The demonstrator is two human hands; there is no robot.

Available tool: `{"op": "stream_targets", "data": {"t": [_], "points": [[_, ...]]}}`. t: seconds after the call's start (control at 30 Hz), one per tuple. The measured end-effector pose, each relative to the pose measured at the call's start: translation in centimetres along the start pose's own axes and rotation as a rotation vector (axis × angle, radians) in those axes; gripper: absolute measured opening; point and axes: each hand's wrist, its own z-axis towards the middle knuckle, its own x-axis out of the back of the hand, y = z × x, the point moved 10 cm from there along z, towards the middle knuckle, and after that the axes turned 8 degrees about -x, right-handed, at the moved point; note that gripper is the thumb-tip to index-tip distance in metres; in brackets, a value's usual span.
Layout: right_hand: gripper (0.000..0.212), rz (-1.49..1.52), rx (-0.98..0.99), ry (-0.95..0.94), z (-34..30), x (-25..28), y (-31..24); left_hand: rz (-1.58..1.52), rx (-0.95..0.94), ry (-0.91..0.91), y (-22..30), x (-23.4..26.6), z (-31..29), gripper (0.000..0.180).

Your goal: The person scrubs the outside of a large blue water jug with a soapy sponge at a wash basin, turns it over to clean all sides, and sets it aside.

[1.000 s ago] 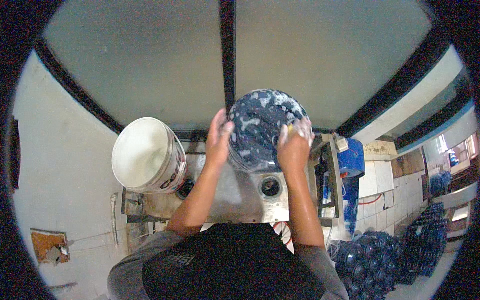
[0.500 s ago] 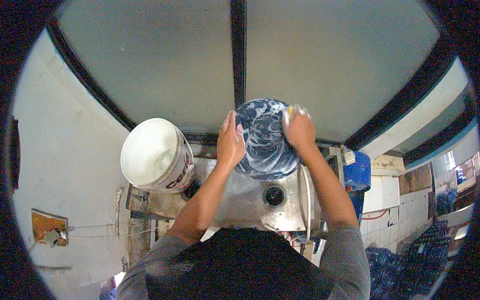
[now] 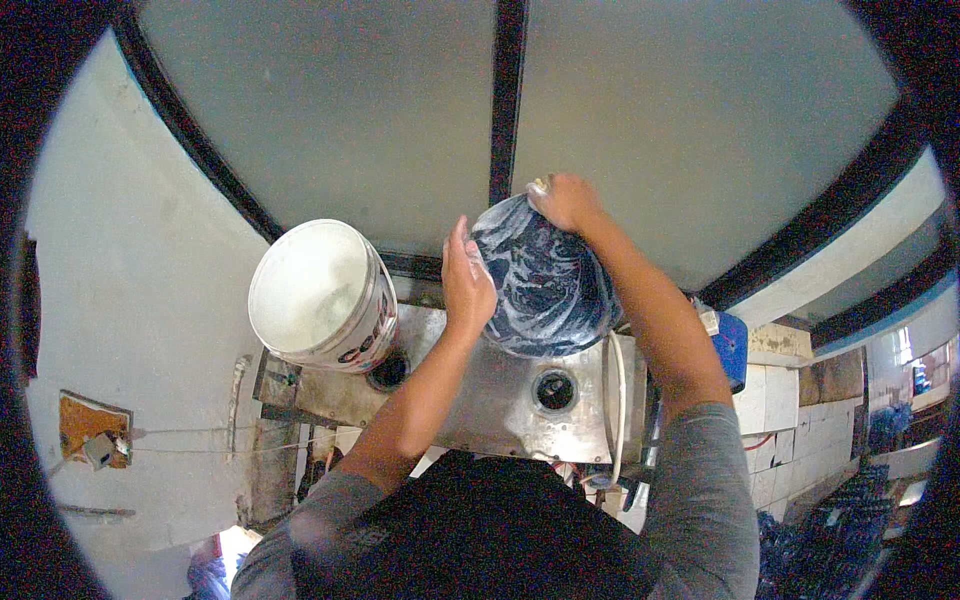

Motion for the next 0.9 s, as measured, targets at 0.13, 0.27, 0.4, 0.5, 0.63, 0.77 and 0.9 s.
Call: {"op": "stream_targets", "data": {"t": [0.13,0.27,0.4,0.5,0.63,0.77,0.9], "points": [[0.051,-0.155,0.182,-0.145,0.9,-2.4,-7.4,-0.131,-0.151,0.167,2.6,2.2,0.0,0.041],[0.038,-0.343,0.536,-0.224,-7.3,-7.1,-18.6,-0.366,-0.223,0.336,2.9,6.4,1.6,0.043],[0.027,-0.226,0.539,-0.053,-16.3,-8.4,-17.0,-0.245,-0.28,-0.393,8.8,2.1,9.4,0.054],[0.026,-0.433,0.767,0.051,-21.1,-9.4,-17.8,0.104,-0.369,-0.722,7.7,-3.6,9.8,0.066],[0.045,-0.183,0.591,0.319,-24.6,-5.7,-12.3,0.416,-0.481,-0.836,2.3,-10.3,7.1,0.077],[0.044,0.211,0.167,0.676,-25.9,-1.3,-0.3,0.273,-0.31,-0.765,-0.7,-10.0,6.9,0.075],[0.037,0.72,-0.419,0.584,-17.5,-4.3,16.5,0.234,-0.253,-0.734,-1.0,-9.7,7.2,0.066]]}}
